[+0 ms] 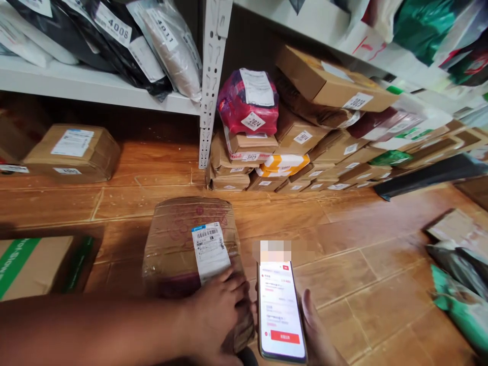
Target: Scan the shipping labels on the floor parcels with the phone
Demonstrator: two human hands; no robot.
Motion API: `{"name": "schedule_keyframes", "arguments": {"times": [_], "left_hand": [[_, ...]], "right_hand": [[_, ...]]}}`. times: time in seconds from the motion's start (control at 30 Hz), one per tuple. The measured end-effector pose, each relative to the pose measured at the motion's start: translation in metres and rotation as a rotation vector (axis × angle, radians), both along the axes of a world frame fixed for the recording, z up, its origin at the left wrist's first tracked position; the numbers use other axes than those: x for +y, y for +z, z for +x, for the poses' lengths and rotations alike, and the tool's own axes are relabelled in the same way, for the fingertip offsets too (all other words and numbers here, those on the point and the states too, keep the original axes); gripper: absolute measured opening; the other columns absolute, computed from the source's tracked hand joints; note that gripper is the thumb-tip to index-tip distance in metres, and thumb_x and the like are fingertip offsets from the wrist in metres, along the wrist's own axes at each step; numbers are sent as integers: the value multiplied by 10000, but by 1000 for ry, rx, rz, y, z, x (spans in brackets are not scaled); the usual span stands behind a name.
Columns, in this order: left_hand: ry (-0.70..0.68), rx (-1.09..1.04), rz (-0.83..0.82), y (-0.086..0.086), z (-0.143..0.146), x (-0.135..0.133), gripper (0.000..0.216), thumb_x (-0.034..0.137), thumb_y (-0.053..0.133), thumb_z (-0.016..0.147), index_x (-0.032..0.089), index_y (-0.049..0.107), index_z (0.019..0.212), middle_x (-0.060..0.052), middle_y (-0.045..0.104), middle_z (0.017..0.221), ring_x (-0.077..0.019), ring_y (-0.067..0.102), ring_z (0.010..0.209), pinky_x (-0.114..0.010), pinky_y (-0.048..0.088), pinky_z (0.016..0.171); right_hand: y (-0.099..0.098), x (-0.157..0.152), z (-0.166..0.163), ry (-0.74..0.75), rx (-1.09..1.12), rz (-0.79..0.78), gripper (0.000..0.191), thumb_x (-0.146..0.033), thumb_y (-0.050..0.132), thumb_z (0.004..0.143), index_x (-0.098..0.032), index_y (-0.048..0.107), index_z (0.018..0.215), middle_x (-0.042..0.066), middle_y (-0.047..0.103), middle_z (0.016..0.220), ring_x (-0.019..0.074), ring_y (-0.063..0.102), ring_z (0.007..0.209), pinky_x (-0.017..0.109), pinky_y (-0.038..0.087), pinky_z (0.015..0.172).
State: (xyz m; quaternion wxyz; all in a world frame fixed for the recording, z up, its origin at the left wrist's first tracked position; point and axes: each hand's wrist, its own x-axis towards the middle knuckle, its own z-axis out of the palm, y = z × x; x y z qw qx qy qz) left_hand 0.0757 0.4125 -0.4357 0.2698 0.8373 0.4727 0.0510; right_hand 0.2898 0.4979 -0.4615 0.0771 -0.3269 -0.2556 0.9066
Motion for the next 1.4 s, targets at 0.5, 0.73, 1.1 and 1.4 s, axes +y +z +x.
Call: {"name": "schedule_keyframes", "arguments": {"times": [0.5, 0.73, 1.1, 1.4], "left_hand": [[385, 277, 409, -43, -58, -81, 781, 539, 554, 772, 211, 289, 1430, -109, 370, 1455, -344, 554, 1143, -444, 523, 813], [244, 330, 468, -30, -61, -62, 771, 590, 614, 687, 98, 537, 1276, -175, 446, 1363, -340, 641, 918, -411, 545, 632], [279, 326, 166, -23, -54, -55, 801, 653, 472, 793, 120, 409, 1388, -151, 302, 1490, -320, 542, 1091, -409, 496, 815], [298, 297, 136, -13, -56, -50, 749, 616, 513, 795, 107, 465, 1342, -208, 352, 1466, -337, 522, 1146, -425, 520, 854]], "right_hand": [[2, -8, -39, -156, -68, 287, 652, -249, 803, 632, -255, 481, 1199, 71, 726, 1031, 277, 677, 944, 445, 504, 832], [2, -10, -42, -110, -69, 382, 750, -229, 825, 599, -258, 423, 1232, 66, 680, 1106, 257, 649, 984, 427, 489, 859], [-5, -12, -36, -79, -193, 448, 739, -279, 827, 619, -268, 376, 1205, 92, 692, 1122, 265, 655, 998, 421, 505, 867], [-4, -14, -39, -29, -166, 442, 655, -310, 821, 647, -280, 428, 1169, 70, 704, 1112, 239, 668, 984, 367, 532, 833]]}}
